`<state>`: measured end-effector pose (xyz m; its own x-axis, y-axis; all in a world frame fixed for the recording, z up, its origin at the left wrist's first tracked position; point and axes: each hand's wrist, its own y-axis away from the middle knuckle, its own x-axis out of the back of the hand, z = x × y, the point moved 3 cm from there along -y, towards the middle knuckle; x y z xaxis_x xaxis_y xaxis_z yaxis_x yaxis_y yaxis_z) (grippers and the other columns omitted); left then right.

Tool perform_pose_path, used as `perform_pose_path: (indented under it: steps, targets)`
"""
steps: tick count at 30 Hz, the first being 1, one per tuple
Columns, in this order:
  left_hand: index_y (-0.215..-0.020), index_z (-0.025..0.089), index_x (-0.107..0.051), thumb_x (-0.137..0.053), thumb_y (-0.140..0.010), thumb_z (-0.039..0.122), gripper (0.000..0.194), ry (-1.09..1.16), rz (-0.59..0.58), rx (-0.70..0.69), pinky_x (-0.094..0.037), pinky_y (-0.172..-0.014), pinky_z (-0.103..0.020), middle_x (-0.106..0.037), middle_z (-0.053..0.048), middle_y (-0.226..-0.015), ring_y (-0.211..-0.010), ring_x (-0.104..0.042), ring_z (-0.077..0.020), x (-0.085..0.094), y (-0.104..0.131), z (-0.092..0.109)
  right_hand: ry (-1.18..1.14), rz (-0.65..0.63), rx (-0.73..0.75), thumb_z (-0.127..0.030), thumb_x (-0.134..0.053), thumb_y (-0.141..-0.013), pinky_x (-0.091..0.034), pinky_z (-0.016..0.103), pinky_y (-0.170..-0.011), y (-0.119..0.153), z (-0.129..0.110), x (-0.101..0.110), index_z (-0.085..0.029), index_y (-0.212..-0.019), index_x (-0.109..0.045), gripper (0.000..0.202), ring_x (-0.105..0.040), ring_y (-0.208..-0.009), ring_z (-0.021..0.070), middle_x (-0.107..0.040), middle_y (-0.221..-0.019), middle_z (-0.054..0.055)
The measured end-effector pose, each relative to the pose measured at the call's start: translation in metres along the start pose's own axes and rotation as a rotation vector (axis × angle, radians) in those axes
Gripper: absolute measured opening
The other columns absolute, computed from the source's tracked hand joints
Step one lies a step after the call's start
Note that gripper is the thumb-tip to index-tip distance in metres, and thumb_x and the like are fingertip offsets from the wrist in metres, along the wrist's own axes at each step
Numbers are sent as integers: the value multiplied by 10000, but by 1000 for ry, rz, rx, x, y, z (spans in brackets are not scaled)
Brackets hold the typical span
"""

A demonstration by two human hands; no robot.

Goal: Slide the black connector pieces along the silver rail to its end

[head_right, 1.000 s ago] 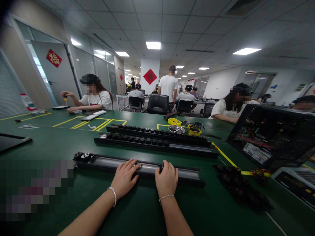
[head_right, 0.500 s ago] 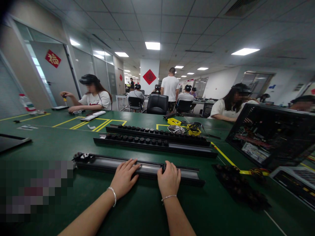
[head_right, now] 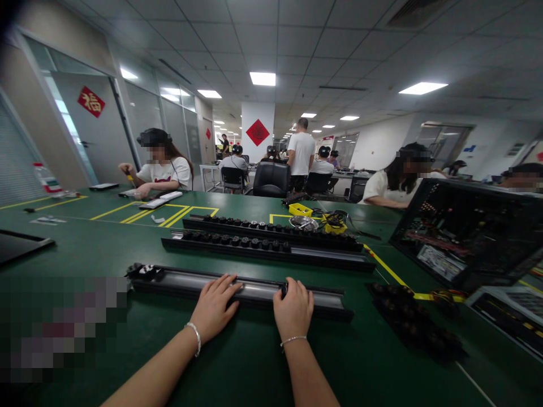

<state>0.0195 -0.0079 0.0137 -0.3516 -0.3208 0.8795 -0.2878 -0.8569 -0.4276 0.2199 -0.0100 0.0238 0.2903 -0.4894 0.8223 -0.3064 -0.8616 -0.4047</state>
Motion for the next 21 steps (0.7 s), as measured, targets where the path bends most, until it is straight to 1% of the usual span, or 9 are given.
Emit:
perform_pose_path:
  steps: [4,8,13,21]
  targets:
    - [-1163,333,-516,-493,-791,322,373,-9,13,-9,-278,-1025,-436,-458,12,-1338,-1251,-366,-215,-1,0,0,10,2,-16,-250,-410,-751,-231,367,-978,-1,4,2,-142,-1084,-554,378,-479,-1086,215,-607,-1087,99]
    - [-1170,340,-506,-482,-799,336,372,-1,0,-3,-272,-1029,-440,-450,20,-1345,-1257,-359,-211,-2,0,-1,5,-8,-15,-251,-400,-757,-236,359,-978,-1,5,3,-140,-1090,-549,381,-476,-1091,214,-604,-1094,96]
    - [-1165,334,-511,-476,-803,343,364,4,3,-3,-267,-1031,-443,-452,17,-1343,-1257,-361,-211,-2,0,-2,7,-9,-24,-251,-397,-759,-211,370,-996,-1,5,4,-140,-1097,-545,386,-470,-1103,218,-599,-1105,97]
    - [-1161,328,-518,-480,-801,340,362,13,-1,0,-267,-1032,-444,-458,11,-1338,-1256,-360,-210,0,0,0,22,-17,-46,-259,-396,-756,-230,354,-984,-4,13,6,-134,-1113,-533,402,-464,-1117,219,-592,-1114,101]
